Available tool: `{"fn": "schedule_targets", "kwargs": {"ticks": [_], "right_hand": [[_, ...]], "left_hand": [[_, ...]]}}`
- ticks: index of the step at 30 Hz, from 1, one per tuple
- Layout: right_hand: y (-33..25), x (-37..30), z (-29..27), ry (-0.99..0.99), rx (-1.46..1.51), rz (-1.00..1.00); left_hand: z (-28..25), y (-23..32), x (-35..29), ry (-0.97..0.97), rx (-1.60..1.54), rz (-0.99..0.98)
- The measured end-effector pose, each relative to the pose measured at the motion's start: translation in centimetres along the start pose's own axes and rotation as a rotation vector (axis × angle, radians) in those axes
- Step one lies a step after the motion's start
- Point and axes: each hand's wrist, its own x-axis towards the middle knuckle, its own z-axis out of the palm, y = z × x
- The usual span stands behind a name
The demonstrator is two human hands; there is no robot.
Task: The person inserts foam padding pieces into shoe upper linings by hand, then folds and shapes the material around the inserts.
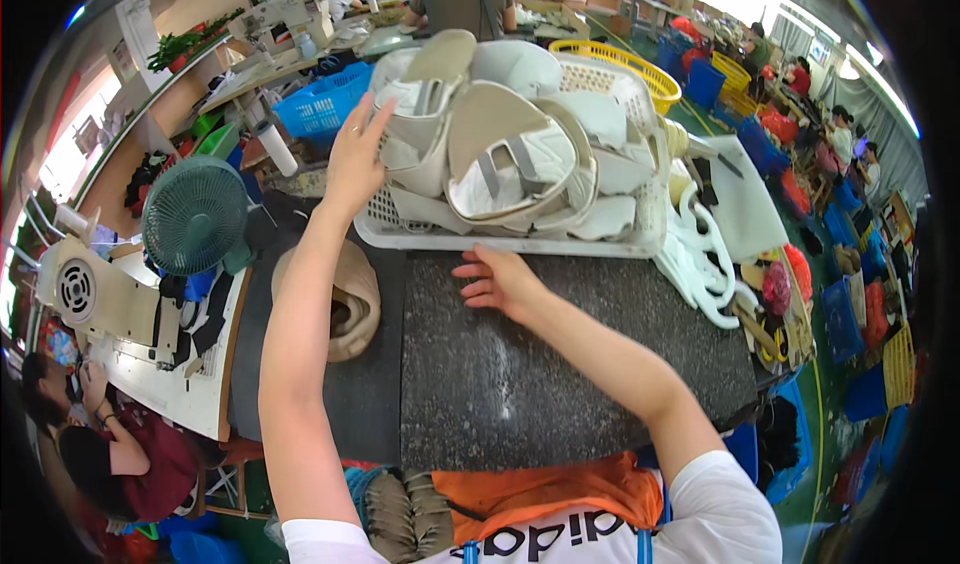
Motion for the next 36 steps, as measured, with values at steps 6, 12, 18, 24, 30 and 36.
{"fn": "schedule_targets", "kwargs": {"ticks": [6, 12, 18, 24, 30, 36], "right_hand": [[-0.3, -6.2, -6.1, 0.216, -0.689, -0.402], [-0.4, -12.4, -15.3, 0.611, -1.504, -0.979], [-3.4, -16.9, -23.9, 1.07, -1.966, -0.711], [-8.4, -23.5, -21.6, 0.99, -2.138, -0.696], [-6.1, -25.7, -31.5, 0.872, -1.672, -0.563], [-8.3, -22.3, -33.7, 1.226, -1.653, -0.195]], "left_hand": [[-2.0, -2.7, 4.0, 0.027, -0.201, 0.039], [-5.2, 0.0, 6.3, 0.207, -0.173, 0.129], [-8.9, 1.3, 6.8, 0.478, 0.253, 0.125], [-14.3, 8.4, 6.9, 0.678, -0.282, 0.029], [-18.4, 20.8, -3.6, 0.297, -1.112, -0.214], [-6.9, 24.0, -11.0, -0.819, -1.485, -0.698]]}}
